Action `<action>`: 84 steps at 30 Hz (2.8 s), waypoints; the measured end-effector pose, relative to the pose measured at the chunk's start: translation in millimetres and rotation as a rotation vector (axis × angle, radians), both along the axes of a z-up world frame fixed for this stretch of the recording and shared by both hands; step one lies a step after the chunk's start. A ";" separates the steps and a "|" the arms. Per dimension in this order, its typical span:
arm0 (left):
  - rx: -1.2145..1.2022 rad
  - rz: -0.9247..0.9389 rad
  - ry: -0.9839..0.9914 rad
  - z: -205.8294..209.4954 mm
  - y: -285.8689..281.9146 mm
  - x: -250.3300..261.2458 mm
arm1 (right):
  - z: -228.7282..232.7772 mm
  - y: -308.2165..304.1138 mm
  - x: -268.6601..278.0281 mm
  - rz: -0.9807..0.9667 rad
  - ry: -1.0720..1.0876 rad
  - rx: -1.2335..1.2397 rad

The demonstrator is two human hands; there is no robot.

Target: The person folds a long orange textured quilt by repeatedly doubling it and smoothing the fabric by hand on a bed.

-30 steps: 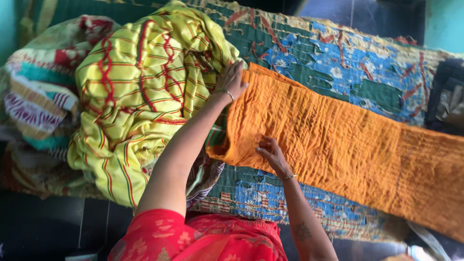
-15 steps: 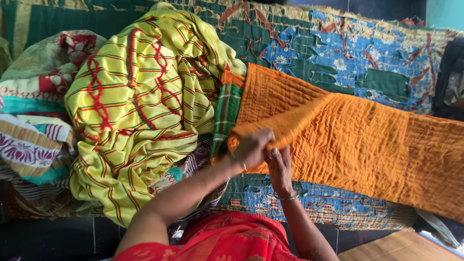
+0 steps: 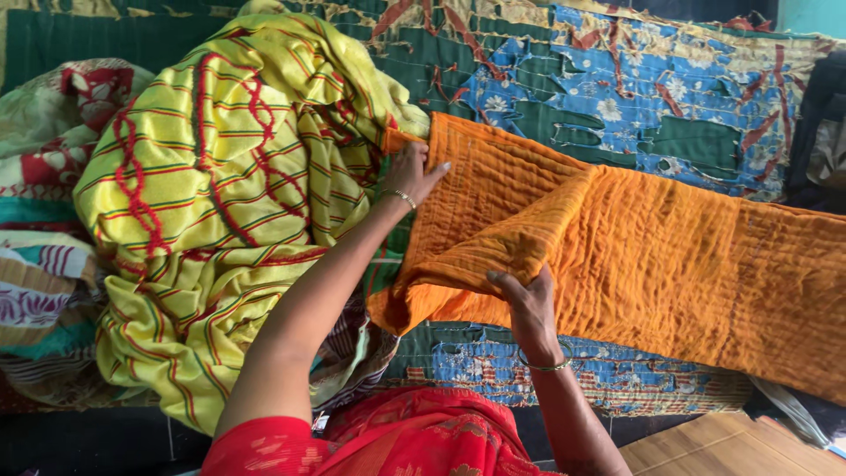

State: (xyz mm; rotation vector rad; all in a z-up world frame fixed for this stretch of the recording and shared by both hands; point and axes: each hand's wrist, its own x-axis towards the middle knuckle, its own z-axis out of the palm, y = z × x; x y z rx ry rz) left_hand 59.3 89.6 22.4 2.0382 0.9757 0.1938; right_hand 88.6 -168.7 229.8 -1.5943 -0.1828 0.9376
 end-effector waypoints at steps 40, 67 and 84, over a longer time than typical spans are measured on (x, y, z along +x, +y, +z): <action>-0.214 -0.345 -0.462 101.1 -66.9 -84.4 | 33.8 -44.0 41.6 -0.276 0.050 0.019; -0.261 -0.142 0.208 12.9 -110.5 -223.1 | -122.1 75.9 38.5 0.224 -0.184 -0.061; 0.015 0.073 -0.518 55.2 -70.5 -69.6 | -94.6 107.7 31.9 0.339 -0.659 -0.271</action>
